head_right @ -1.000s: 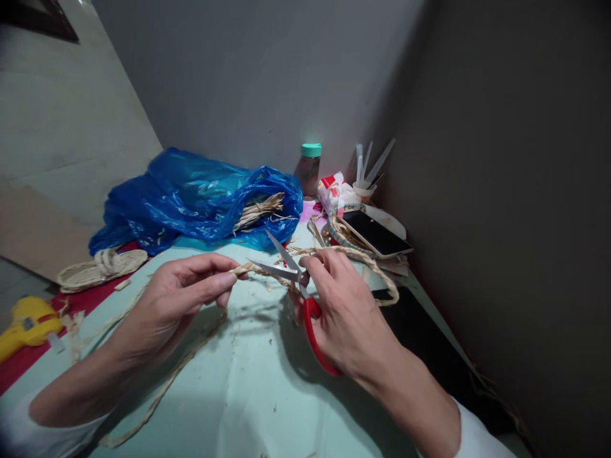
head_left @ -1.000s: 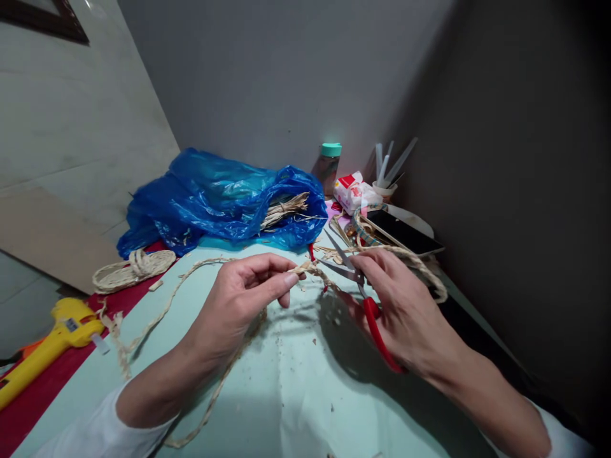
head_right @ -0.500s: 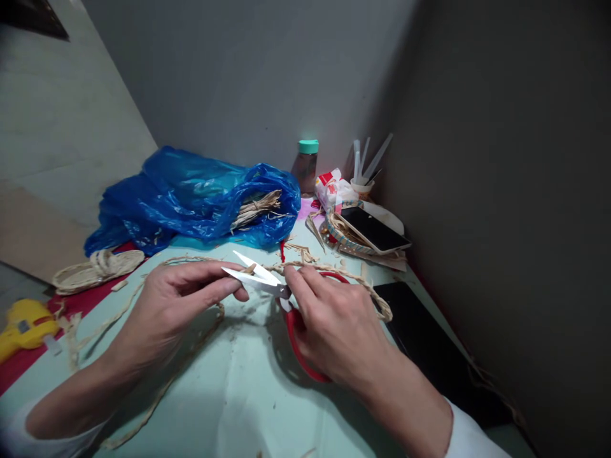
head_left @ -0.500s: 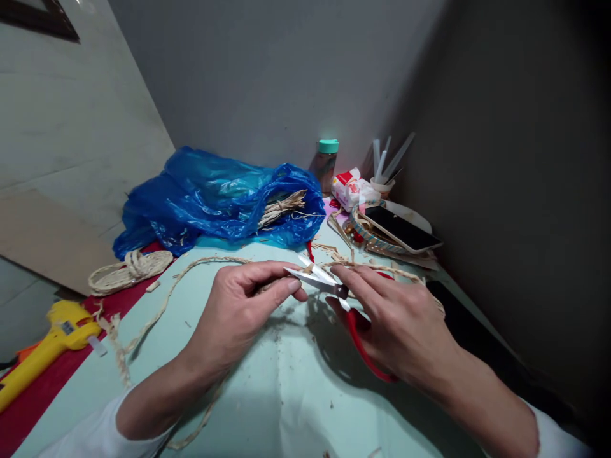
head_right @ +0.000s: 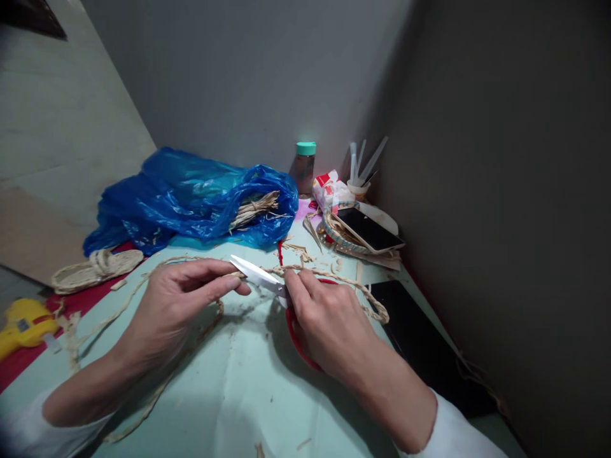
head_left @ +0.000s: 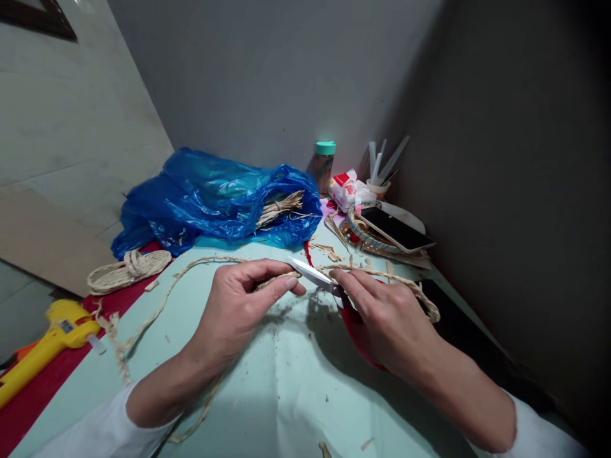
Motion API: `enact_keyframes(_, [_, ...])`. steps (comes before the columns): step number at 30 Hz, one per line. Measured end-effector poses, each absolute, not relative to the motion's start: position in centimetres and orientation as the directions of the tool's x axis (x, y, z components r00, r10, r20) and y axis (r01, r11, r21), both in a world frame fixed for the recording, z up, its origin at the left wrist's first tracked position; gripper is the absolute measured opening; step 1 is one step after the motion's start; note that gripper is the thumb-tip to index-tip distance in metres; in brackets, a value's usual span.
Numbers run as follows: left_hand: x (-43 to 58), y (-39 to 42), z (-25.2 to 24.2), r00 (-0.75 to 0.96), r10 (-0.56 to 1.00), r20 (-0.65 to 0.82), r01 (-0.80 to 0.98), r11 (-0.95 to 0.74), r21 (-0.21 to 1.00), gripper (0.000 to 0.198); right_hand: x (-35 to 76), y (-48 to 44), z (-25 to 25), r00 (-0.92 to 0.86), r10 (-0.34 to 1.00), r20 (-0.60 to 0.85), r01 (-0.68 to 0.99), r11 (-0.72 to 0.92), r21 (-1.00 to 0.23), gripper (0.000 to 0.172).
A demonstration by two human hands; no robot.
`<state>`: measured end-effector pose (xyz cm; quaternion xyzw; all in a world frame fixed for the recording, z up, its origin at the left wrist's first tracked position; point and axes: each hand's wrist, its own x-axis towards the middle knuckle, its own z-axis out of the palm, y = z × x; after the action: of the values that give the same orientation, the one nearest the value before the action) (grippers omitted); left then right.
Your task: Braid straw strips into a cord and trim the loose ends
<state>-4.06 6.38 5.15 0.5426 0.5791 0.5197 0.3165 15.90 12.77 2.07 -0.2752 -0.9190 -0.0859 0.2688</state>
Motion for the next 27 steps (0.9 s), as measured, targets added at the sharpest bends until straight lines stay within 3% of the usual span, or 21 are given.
enact_keyframes(3, [-4.2, 6.4, 5.2, -0.180, 0.963, 0.200, 0.236, -0.155, 0.959, 0.009, 15.9, 12.8, 2.5, -0.620, 0.579, 0.530, 0.491, 0.813, -0.313, 0.019])
enact_keyframes(5, [-4.3, 6.5, 5.1, -0.143, 0.969, 0.201, 0.208, -0.169, 0.963, 0.009, 16.0, 12.9, 3.1, -0.512, 0.718, 0.472, 0.454, 0.692, -0.561, 0.014])
enact_keyframes(7, [-4.4, 6.5, 5.1, -0.109, 0.974, 0.200, 0.212, -0.174, 0.962, 0.010, 16.0, 12.9, 3.8, -0.454, 0.822, 0.343, 0.380, 0.527, -0.760, 0.020])
enact_keyframes(10, [-4.3, 6.4, 5.0, -0.092, 0.980, 0.175, 0.209, -0.153, 0.966, 0.012, 15.9, 12.9, 4.5, -0.575, 0.810, 0.119, 0.230, 0.299, -0.926, 0.030])
enact_keyframes(13, [-4.1, 6.2, 5.1, -0.086, 0.980, 0.181, 0.197, -0.161, 0.967, 0.009, 15.8, 12.9, 4.6, -0.656, 0.754, 0.038, 0.173, 0.200, -0.964, 0.027])
enact_keyframes(21, [-4.4, 6.8, 5.6, 0.036, 0.979, 0.203, 0.405, -0.200, 0.892, 0.018, 17.3, 14.2, 4.4, -0.509, 0.838, 0.196, 0.001, 0.228, -0.974, 0.025])
enact_keyframes(27, [-4.7, 7.0, 6.0, -0.003, 0.970, 0.244, 0.463, -0.215, 0.860, 0.014, 17.8, 14.7, 4.3, -0.491, 0.842, 0.225, -0.042, 0.235, -0.971, 0.023])
